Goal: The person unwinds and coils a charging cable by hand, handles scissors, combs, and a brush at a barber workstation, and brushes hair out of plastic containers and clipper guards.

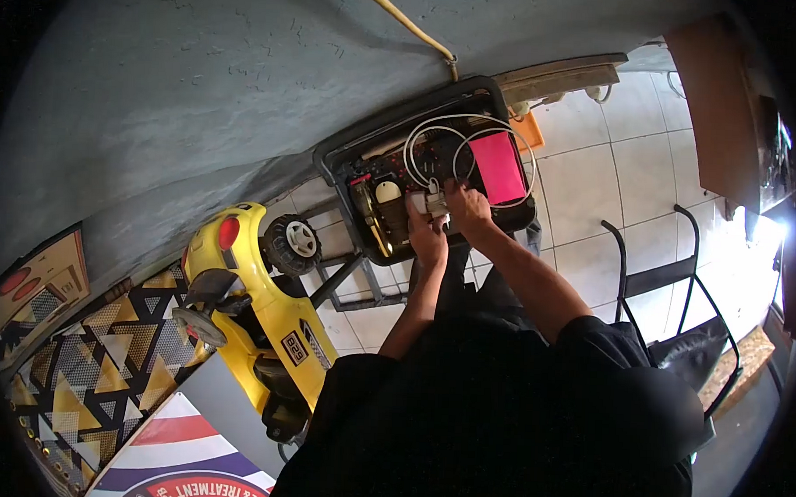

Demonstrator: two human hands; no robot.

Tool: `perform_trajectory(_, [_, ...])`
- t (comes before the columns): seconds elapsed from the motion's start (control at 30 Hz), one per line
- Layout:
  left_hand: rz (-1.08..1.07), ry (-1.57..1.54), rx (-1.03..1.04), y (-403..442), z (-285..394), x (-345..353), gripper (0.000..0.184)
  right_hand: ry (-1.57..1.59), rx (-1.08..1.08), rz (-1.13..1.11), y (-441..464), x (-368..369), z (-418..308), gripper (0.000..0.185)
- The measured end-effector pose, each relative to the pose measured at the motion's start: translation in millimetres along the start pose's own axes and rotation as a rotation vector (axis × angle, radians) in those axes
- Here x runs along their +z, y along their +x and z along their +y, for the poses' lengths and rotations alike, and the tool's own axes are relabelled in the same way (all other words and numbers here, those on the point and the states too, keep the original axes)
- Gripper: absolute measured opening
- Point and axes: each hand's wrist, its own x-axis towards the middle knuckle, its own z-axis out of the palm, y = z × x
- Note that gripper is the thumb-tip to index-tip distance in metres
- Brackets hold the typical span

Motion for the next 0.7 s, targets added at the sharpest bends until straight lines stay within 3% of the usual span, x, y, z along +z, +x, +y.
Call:
perform_trajectory(0.13, [-0.072, 0.049, -0.094, 0.0, -0.4, -6.5, 0.081, -0.079, -0.061, 0.057, 6.4, 9.3, 0.7, 0.052])
perform_trajectory(0.2, [-0.069, 0.197, 0.005, 1.7, -5.4, -8.2, 0.08, -0.112, -0.101, 0.079, 6.0, 10.7, -0.5, 0.047])
perform_trajectory(0.33, [-0.058, 0.201, 0.081, 5.9, -8.3, -6.1, 0.08, -0.125, -0.105, 0.107, 10.2, 11.5, 2.0, 0.031])
perform_trajectory(0.4, [-0.096, 0.174, -0.071, 3.7, -5.6, -7.8, 0.078, -0.108, -0.095, 0.117, 16.8, 8.4, 2.3, 0.026])
perform_trajectory(0.47, [-0.104, 0.169, -0.082, 1.6, -5.5, -8.9, 0.078, -0.042, -0.013, 0.165, 18.2, 1.8, 3.5, 0.026])
perform_trajectory(0.7, [-0.119, 0.159, -0.145, -0.1, -14.4, -6.7, 0.082, 0.071, -0.097, 0.186, 11.1, -37.8, -10.9, 0.019])
